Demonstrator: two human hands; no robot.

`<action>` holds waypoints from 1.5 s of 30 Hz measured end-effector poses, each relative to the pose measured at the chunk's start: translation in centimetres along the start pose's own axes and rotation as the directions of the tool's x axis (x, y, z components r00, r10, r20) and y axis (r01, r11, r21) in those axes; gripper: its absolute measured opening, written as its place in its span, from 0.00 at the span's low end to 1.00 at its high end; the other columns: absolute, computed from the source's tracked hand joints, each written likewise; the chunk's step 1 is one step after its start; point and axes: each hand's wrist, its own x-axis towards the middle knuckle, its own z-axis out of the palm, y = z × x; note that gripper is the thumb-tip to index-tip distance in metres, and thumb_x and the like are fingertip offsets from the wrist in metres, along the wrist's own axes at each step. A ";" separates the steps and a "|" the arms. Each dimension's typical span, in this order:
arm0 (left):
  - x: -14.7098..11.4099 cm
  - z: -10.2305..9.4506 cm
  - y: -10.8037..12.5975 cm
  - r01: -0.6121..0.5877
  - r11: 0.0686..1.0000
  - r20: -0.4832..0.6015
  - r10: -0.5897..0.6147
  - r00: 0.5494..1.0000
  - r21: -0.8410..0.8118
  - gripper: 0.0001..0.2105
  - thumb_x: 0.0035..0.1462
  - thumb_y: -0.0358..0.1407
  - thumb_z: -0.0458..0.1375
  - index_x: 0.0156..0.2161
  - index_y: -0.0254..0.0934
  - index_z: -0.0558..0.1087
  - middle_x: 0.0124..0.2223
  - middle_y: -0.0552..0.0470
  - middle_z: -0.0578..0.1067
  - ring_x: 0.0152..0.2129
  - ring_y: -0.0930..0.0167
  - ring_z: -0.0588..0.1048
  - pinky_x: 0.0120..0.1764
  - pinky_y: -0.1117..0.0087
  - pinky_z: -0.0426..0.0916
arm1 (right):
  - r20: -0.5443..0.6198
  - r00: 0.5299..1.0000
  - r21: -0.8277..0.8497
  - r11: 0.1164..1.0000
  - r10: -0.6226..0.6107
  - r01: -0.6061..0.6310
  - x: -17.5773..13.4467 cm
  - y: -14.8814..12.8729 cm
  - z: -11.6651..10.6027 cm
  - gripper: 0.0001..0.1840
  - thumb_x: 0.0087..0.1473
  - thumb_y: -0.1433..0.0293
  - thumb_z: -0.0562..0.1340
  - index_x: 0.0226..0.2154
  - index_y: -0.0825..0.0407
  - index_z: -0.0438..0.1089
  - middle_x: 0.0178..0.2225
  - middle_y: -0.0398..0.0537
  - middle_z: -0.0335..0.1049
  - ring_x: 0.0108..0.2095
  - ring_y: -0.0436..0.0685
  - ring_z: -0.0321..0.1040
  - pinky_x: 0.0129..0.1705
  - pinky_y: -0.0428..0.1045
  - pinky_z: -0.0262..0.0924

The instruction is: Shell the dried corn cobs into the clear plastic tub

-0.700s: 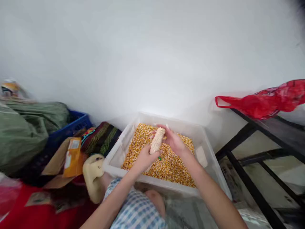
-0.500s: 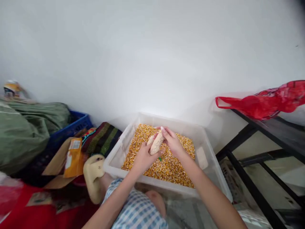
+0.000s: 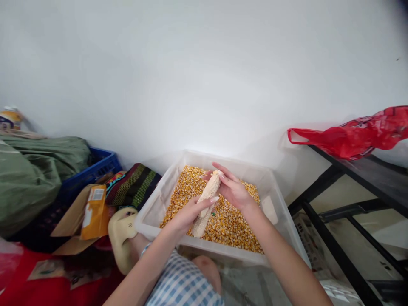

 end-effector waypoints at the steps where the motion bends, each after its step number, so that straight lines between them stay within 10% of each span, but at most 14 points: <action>1: 0.1 0.1 -0.1 -0.038 0.996 -0.055 0.043 0.998 0.079 0.20 0.46 0.46 0.54 0.38 0.31 0.70 0.32 0.48 0.71 0.26 0.72 0.68 0.30 0.72 0.61 | -0.009 1.000 -0.007 1.000 0.003 -0.003 0.0 0.0 0.0 0.20 0.51 0.63 0.56 0.48 0.45 0.60 0.41 0.47 0.67 0.43 0.56 0.64 0.42 0.54 0.60; 8: 0.6 0.4 -1.2 -0.138 0.764 -0.330 0.424 0.843 0.630 0.25 0.47 0.46 0.54 0.51 0.38 0.64 0.39 0.47 0.65 0.34 0.67 0.68 0.39 0.65 0.62 | -0.215 0.974 -0.058 0.997 -0.066 0.055 0.7 2.0 0.5 0.15 0.49 0.60 0.57 0.40 0.47 0.63 0.31 0.42 0.67 0.31 0.52 0.66 0.32 0.48 0.62; 17: 0.8 0.2 -1.8 -0.202 0.763 -0.266 0.441 0.857 0.614 0.28 0.49 0.45 0.53 0.55 0.41 0.58 0.43 0.46 0.65 0.38 0.67 0.68 0.42 0.66 0.62 | -0.085 0.994 -0.105 0.993 -0.071 0.062 0.0 1.3 0.7 0.17 0.48 0.64 0.59 0.43 0.44 0.62 0.31 0.42 0.66 0.31 0.51 0.64 0.33 0.46 0.60; 25: 0.7 0.4 -1.6 -0.161 0.763 -0.271 0.407 0.872 0.626 0.27 0.49 0.45 0.53 0.54 0.39 0.60 0.41 0.47 0.64 0.37 0.67 0.68 0.42 0.65 0.62 | -0.192 0.978 -0.079 0.994 -0.087 0.073 0.7 1.7 0.8 0.14 0.50 0.58 0.56 0.37 0.47 0.65 0.29 0.41 0.62 0.28 0.49 0.63 0.32 0.46 0.61; 39: 0.9 0.1 -1.9 -0.159 0.777 -0.246 0.375 0.894 0.609 0.27 0.49 0.45 0.52 0.54 0.38 0.60 0.39 0.47 0.65 0.34 0.68 0.68 0.41 0.66 0.62 | 0.063 0.998 -0.126 0.992 0.018 -0.010 -0.1 0.6 -0.3 0.22 0.45 0.67 0.62 0.45 0.46 0.60 0.36 0.43 0.64 0.35 0.51 0.64 0.38 0.47 0.60; 45: 0.7 0.0 -1.9 -0.075 0.639 -0.288 0.445 0.848 0.766 0.26 0.50 0.47 0.51 0.52 0.37 0.63 0.40 0.45 0.63 0.35 0.65 0.68 0.41 0.63 0.61 | -0.258 0.965 -0.177 0.984 -0.053 0.007 1.0 2.3 0.3 0.13 0.50 0.58 0.56 0.33 0.50 0.63 0.26 0.41 0.62 0.25 0.49 0.63 0.29 0.46 0.60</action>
